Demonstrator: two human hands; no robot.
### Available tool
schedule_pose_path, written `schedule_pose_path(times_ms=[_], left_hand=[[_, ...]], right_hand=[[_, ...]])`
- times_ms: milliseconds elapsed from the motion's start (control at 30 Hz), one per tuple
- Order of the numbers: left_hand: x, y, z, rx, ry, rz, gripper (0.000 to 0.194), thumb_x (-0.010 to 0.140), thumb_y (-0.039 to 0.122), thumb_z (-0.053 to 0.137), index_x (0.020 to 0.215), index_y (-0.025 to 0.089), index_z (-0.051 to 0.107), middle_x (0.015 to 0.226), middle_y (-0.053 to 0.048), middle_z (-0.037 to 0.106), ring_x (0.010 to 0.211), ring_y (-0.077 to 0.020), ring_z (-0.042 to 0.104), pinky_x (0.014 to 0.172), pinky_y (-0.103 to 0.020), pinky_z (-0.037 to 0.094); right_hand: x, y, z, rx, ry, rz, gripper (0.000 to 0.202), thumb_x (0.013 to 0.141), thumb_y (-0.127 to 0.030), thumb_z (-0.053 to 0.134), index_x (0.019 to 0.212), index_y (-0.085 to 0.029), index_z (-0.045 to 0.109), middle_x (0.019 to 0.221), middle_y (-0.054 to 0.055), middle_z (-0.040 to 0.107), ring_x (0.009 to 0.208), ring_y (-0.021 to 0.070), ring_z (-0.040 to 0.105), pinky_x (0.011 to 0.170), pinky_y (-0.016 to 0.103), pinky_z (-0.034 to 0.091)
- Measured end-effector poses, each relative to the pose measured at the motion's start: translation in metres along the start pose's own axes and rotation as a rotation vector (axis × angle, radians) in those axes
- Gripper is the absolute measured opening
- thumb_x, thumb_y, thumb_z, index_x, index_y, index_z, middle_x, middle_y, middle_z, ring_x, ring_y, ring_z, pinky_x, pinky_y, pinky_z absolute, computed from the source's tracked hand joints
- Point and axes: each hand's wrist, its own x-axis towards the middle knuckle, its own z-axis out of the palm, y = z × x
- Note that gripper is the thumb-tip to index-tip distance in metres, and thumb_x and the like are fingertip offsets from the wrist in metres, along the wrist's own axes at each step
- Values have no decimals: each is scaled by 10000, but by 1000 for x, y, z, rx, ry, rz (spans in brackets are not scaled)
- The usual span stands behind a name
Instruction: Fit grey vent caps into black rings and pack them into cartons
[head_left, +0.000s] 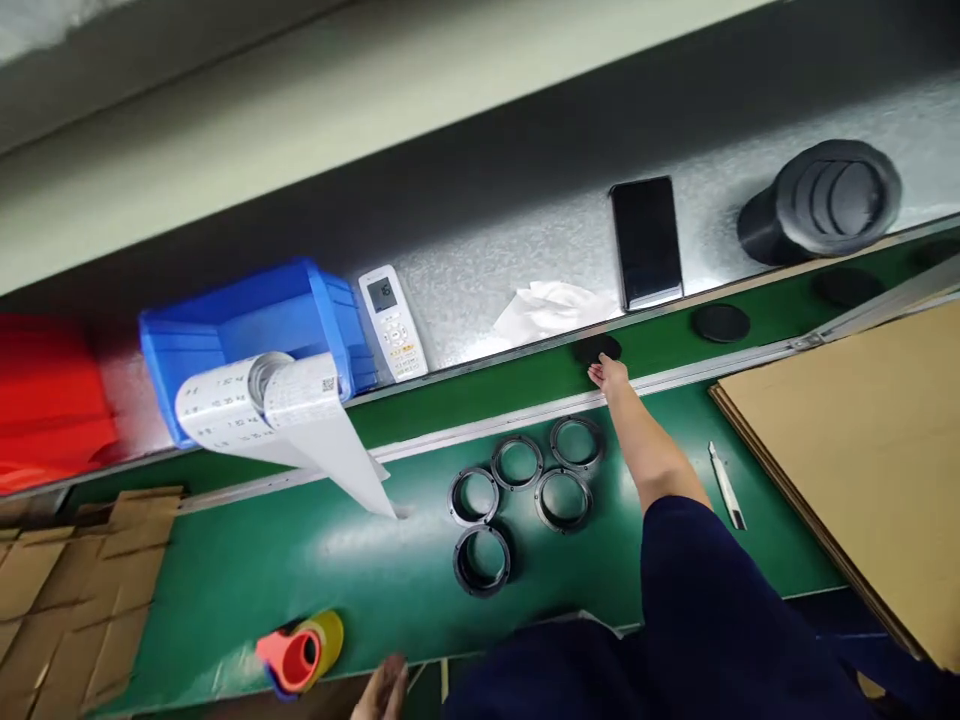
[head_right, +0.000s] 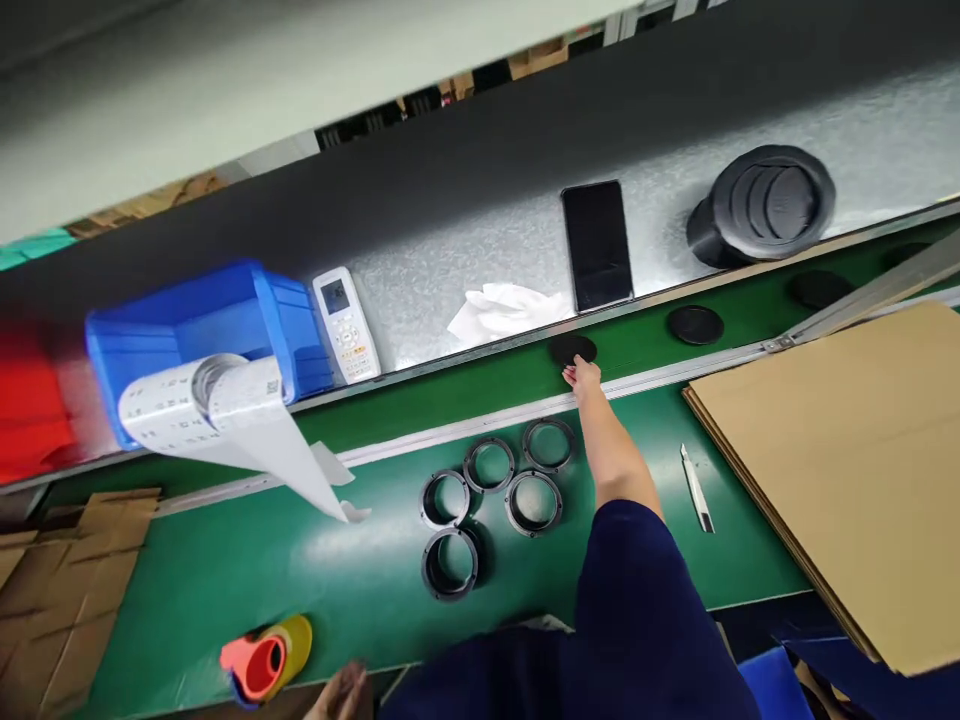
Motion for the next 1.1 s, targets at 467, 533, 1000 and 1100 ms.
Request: schedule_pose_path(times_ms=[467,533,1000,1100], left_hand=[[-38,128,57,-1474,-464,-50,779,718,633,756,1309,141,632,1404,-190,614,1387,-428,497,1134,-583,437],[-53,119,46,-1560,-432,-5,747,785,656,649,1332,149,617,1401,-174,619,1380,-426,503,1129,-607,427],[-125,98,10,-1677,-465,5,530,947,539,504,1377,237,573,1377,-124,630,1331,-384,534,1072,-649,434],[-128,91,11,-1650,-506,-37,534,934,548,520,1352,221,582,1351,-146,635,1283,-392,569,1038,-645,462]], right_hand=[[-328,255,-72,-348,-1239,760,319,977,-441,711,918,-127,719,889,94,755,725,141,712,616,210,600],[-342,252,-81,-527,-1494,665,448,917,-580,736,942,-133,737,929,104,754,749,157,706,598,220,592],[-349,228,-74,-1003,-1429,-1325,509,1087,-557,326,1337,-345,716,1299,120,508,1242,312,408,1122,537,365],[-345,239,-75,-1034,-1464,-1205,627,1070,-644,255,1245,-334,771,1320,114,507,1269,314,392,1150,541,333]])
